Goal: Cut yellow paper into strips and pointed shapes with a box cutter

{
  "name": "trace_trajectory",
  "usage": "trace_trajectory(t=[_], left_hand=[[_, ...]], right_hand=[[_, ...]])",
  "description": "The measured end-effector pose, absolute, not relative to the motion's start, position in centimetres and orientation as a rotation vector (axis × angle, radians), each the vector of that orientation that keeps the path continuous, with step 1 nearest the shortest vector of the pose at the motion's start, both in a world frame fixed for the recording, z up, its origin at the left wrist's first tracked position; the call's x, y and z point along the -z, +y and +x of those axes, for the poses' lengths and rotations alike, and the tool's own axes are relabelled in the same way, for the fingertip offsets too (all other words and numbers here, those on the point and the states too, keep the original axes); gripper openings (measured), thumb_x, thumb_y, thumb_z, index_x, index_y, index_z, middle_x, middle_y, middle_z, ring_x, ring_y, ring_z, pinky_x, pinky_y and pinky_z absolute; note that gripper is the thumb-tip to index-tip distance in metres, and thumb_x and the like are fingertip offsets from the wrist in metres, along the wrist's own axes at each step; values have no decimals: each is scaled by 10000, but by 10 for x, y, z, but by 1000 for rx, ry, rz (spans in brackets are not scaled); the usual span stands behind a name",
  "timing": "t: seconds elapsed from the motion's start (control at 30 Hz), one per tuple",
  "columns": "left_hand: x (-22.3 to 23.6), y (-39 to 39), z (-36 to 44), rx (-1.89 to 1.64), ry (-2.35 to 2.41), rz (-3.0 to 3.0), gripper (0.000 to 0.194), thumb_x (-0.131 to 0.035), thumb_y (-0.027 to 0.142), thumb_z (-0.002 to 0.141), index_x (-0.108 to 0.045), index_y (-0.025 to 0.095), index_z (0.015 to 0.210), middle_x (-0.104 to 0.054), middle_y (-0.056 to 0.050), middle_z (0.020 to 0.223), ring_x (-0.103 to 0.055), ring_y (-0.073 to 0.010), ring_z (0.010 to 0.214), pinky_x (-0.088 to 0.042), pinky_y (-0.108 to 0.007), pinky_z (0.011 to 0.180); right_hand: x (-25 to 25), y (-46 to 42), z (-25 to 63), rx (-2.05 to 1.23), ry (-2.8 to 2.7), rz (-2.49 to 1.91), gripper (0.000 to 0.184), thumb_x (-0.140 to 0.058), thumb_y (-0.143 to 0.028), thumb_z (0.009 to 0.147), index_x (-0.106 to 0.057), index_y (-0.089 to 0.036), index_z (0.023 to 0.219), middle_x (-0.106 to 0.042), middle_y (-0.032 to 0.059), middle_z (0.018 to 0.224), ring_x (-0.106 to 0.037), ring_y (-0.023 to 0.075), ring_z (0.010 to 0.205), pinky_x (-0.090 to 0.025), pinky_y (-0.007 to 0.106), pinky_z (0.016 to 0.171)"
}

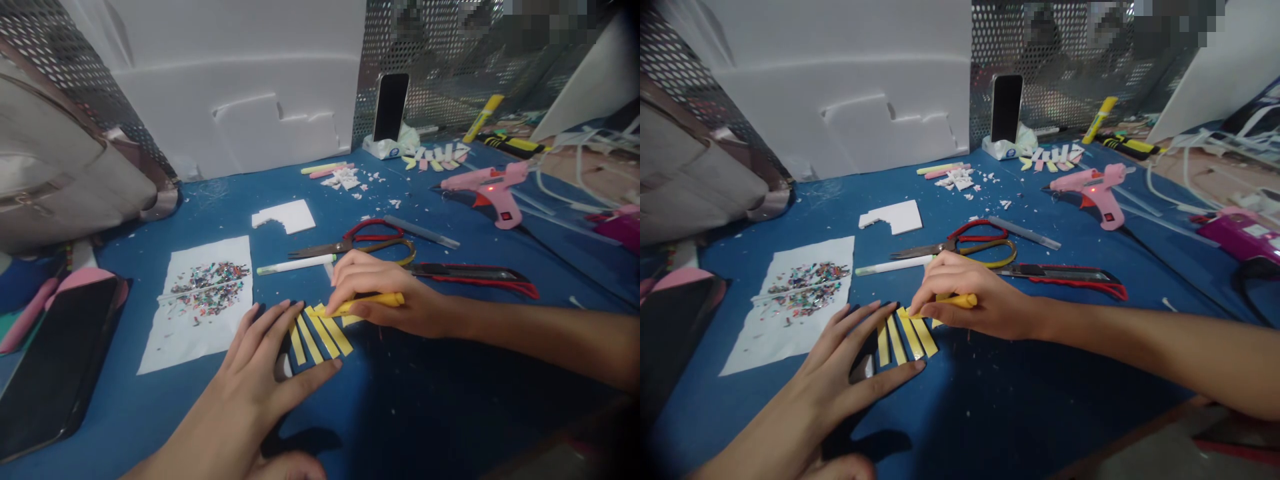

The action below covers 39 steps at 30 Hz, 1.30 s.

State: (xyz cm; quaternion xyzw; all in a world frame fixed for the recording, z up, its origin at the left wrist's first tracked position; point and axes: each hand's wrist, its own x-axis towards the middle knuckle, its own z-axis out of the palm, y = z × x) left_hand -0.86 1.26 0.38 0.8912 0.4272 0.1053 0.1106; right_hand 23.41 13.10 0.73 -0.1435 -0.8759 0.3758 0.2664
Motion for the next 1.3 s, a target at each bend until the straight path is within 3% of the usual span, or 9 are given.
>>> trace_trajectory(t=[0.37,0.6,1.07,1.3], left_hand=[[-4,12,-7,-369,1281,2613,687,-362,781,785,-338,474,1399,-95,-37,1582,-219,-439,1388,-272,-703,1029],[-2,12,-9,-345,1267,2624,687,-352,784,789,-350,462,1397,-88,-44,1581,-203,-435,1394,-266,-709,1029],[-4,14,-10,-324,1245,2645,705,-392,779,780,-325,465,1408,-72,-46,1584,-213,-455,1384,-291,-718,1007],[-3,12,-9,-321,1278,2643,682,-340,771,803,-325,459,1409,-73,-62,1576,-160,-417,1411,-258,-707,1036]], right_hand=[[-8,133,233,-953,-2417,-415,383,-434,-432,972,-663,-139,1066,-650,86,963,-477,198,1013,-374,373,937],[-8,130,234,-1008,-2368,-395,356,-431,-376,984,-686,-128,993,-657,92,934,-485,191,1009,-403,355,915],[-7,132,233,-967,-2417,-403,368,-446,-423,968,-671,-143,1050,-648,84,967,-475,191,1013,-380,370,934],[-9,131,233,-1019,-2353,-390,400,-411,-423,982,-686,-133,995,-661,95,928,-491,191,995,-401,358,907]])
